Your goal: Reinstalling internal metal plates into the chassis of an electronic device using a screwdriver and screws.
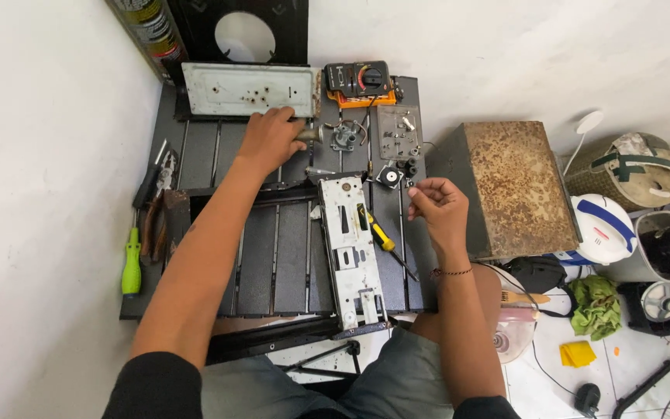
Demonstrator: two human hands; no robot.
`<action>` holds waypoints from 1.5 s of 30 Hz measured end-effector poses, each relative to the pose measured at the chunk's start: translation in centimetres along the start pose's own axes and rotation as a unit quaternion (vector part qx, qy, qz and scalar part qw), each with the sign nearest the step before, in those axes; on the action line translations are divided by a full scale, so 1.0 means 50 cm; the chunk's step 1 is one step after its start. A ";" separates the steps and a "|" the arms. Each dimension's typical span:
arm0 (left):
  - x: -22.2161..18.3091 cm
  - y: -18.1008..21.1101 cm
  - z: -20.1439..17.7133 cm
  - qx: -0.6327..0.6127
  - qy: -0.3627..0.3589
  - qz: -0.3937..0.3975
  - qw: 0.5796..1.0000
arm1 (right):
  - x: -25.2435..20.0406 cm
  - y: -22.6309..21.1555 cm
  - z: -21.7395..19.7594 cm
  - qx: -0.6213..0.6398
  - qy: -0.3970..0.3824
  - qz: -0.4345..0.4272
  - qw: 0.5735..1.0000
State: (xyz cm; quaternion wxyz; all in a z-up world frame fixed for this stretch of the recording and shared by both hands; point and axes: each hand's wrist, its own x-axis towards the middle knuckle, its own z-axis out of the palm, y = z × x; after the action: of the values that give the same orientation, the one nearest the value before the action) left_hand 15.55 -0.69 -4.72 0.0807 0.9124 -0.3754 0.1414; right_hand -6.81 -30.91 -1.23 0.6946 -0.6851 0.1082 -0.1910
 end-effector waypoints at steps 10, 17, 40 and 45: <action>-0.204 0.185 -0.268 -0.097 -0.104 -0.120 0.982 | -0.015 -0.001 0.013 -0.056 -0.010 -0.001 0.998; -0.247 0.128 -0.047 -0.022 0.071 -0.084 0.994 | -0.028 0.042 0.009 -0.185 -0.052 -0.082 0.978; -0.209 0.194 -0.126 -0.112 0.103 -0.156 0.976 | -0.283 -0.227 0.012 -0.258 -0.201 -0.064 0.943; -0.172 0.230 -0.204 -0.107 0.000 -0.161 0.981 | -0.362 -0.188 -0.027 -0.340 -0.168 -0.163 0.911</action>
State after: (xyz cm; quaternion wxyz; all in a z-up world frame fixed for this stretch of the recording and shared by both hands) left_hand -0.46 -0.51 2.68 0.1993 0.9471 -0.2365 0.0853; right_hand -24.82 -24.52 6.02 0.3869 -0.9098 -0.0652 -0.1356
